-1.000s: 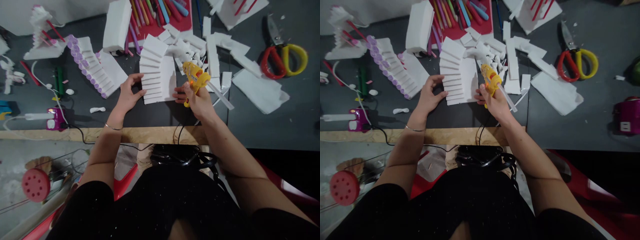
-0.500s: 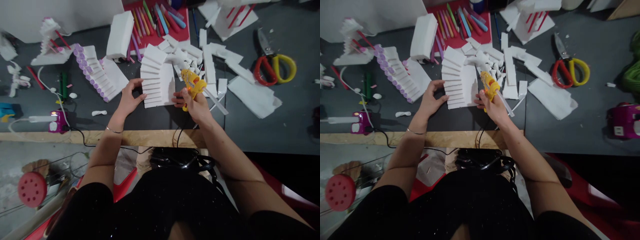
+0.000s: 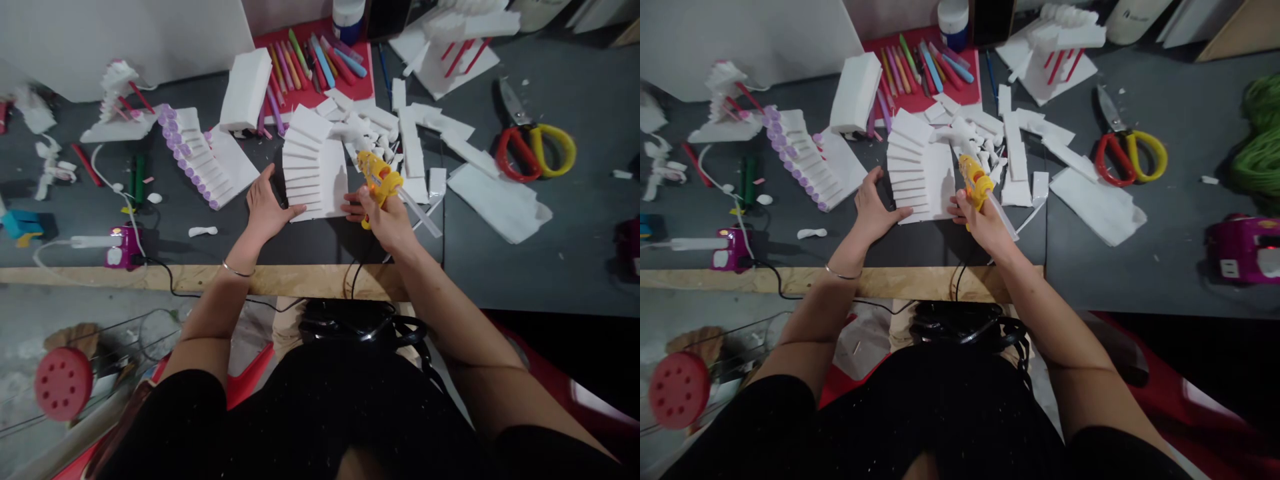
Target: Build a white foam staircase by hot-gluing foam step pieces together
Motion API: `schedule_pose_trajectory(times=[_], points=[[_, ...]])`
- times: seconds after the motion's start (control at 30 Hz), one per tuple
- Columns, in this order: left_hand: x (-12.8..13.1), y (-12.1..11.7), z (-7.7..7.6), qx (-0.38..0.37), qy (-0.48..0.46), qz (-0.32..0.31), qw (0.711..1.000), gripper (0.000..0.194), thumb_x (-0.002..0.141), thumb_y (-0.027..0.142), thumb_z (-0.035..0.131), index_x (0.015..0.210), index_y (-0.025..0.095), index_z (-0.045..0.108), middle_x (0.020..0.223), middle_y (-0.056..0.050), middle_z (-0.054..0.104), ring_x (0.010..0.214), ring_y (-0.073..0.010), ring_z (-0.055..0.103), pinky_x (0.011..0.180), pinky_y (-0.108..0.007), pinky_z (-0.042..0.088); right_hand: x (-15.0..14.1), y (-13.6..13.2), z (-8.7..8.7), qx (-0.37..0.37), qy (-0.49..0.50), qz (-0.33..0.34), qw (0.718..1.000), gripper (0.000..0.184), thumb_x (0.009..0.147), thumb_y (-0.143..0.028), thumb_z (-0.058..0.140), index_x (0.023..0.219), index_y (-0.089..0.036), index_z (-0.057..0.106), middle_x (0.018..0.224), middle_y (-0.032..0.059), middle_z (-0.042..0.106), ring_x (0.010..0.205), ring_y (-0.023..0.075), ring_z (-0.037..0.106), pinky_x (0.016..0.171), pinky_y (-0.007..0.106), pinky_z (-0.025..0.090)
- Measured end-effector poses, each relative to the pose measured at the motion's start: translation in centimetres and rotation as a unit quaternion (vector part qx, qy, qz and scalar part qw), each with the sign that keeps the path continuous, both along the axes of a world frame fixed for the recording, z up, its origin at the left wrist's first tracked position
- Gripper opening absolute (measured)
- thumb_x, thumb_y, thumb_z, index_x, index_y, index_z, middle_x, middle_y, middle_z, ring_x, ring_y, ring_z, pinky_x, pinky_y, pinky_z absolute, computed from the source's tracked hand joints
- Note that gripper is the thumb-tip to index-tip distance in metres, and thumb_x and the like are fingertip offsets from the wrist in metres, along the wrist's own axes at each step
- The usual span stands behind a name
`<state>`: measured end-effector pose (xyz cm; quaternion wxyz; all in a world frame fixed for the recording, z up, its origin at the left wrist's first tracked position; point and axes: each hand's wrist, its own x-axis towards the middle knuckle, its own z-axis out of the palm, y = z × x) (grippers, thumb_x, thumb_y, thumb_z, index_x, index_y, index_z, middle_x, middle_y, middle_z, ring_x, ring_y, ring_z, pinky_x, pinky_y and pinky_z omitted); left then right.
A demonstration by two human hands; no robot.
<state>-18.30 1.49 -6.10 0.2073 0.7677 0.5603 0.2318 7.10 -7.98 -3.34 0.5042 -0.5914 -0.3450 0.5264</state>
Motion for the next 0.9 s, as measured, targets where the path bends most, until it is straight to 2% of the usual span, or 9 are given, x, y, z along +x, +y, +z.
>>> schedule_pose_trajectory(times=[0.17,0.27,0.33,0.4,0.43,0.5,0.6,0.7,0.9], points=[[0.1,-0.2,0.5,0.008,-0.006,0.004,1.000,0.116,0.062,0.081,0.086,0.153,0.024,0.043,0.158,-0.021,0.053,0.149,-0.0448,0.048,0.125,-0.062,0.037,-0.3,0.0,0.0,-0.001,0.000,-0.011,1.000,0.065,0.077,-0.084,0.068,0.104,-0.025,0.060,0.110,0.0114,0.076,0.097,0.0250,0.080,0.078,0.040,0.068],[0.3,-1.9,2.1,0.066,-0.020,0.015,0.998,0.095,0.079,0.082,0.072,0.149,0.025,0.046,0.154,-0.020,0.056,0.147,-0.0405,0.050,0.125,-0.059,0.038,-0.5,-0.2,0.4,0.001,-0.003,-0.012,1.000,0.069,0.076,-0.088,0.066,0.104,-0.025,0.059,0.112,0.0137,0.076,0.095,0.0259,0.080,0.079,0.041,0.068],[0.7,-3.6,3.3,0.132,-0.013,-0.012,0.991,0.068,0.095,0.071,0.061,0.144,0.024,0.053,0.147,-0.017,0.062,0.143,-0.0362,0.054,0.124,-0.057,0.039,-0.4,-0.3,0.5,0.003,-0.004,-0.001,1.000,0.070,0.076,-0.089,0.064,0.105,-0.025,0.059,0.114,0.0137,0.076,0.098,0.0266,0.080,0.080,0.042,0.069],[1.5,-5.4,4.1,0.163,0.032,-0.091,0.982,0.038,0.107,0.049,0.048,0.133,0.024,0.062,0.135,-0.014,0.070,0.133,-0.0321,0.062,0.118,-0.055,0.045,-0.4,-0.3,0.4,0.004,-0.002,0.003,1.000,0.068,0.077,-0.088,0.064,0.106,-0.026,0.059,0.114,0.0122,0.077,0.099,0.0263,0.080,0.081,0.041,0.068],[1.9,-6.1,4.3,0.164,0.059,-0.129,0.976,0.033,0.109,0.039,0.044,0.130,0.024,0.065,0.131,-0.013,0.072,0.129,-0.0307,0.064,0.115,-0.054,0.048,-0.4,-0.3,0.3,0.004,0.001,0.001,1.000,0.067,0.078,-0.087,0.065,0.107,-0.027,0.059,0.114,0.0116,0.077,0.099,0.0258,0.080,0.081,0.041,0.068],[2.6,-7.0,4.1,0.152,0.111,-0.174,0.967,0.036,0.108,0.024,0.039,0.132,0.021,0.066,0.130,-0.015,0.073,0.127,-0.0304,0.065,0.110,-0.051,0.053,-0.3,-0.3,0.2,0.004,0.008,-0.003,1.000,0.066,0.078,-0.085,0.066,0.108,-0.026,0.060,0.115,0.0121,0.076,0.097,0.0255,0.080,0.081,0.041,0.068],[3.2,-7.3,3.4,0.137,0.162,-0.185,0.960,0.043,0.106,0.015,0.037,0.138,0.013,0.065,0.132,-0.019,0.071,0.127,-0.0322,0.064,0.108,-0.051,0.055,-0.4,-0.3,0.2,0.006,0.020,0.001,1.000,0.068,0.077,-0.085,0.068,0.108,-0.025,0.060,0.116,0.0139,0.076,0.100,0.0271,0.080,0.083,0.043,0.069],[3.3,-7.3,3.0,0.137,0.181,-0.179,0.957,0.044,0.105,0.014,0.038,0.139,0.011,0.065,0.130,-0.021,0.072,0.122,-0.0324,0.065,0.106,-0.051,0.056,-0.6,-0.3,0.4,0.006,0.030,-0.002,1.000,0.070,0.075,-0.087,0.069,0.107,-0.025,0.059,0.115,0.0135,0.077,0.104,0.0294,0.080,0.084,0.046,0.069],[3.5,-7.7,3.2,0.125,0.187,-0.137,0.965,0.040,0.105,0.020,0.044,0.137,0.021,0.067,0.130,-0.017,0.073,0.123,-0.0324,0.066,0.106,-0.054,0.053,-0.9,-0.3,0.6,0.001,0.040,-0.027,0.999,0.076,0.069,-0.091,0.070,0.106,-0.026,0.057,0.110,0.0110,0.077,0.099,0.0278,0.080,0.082,0.044,0.069]])
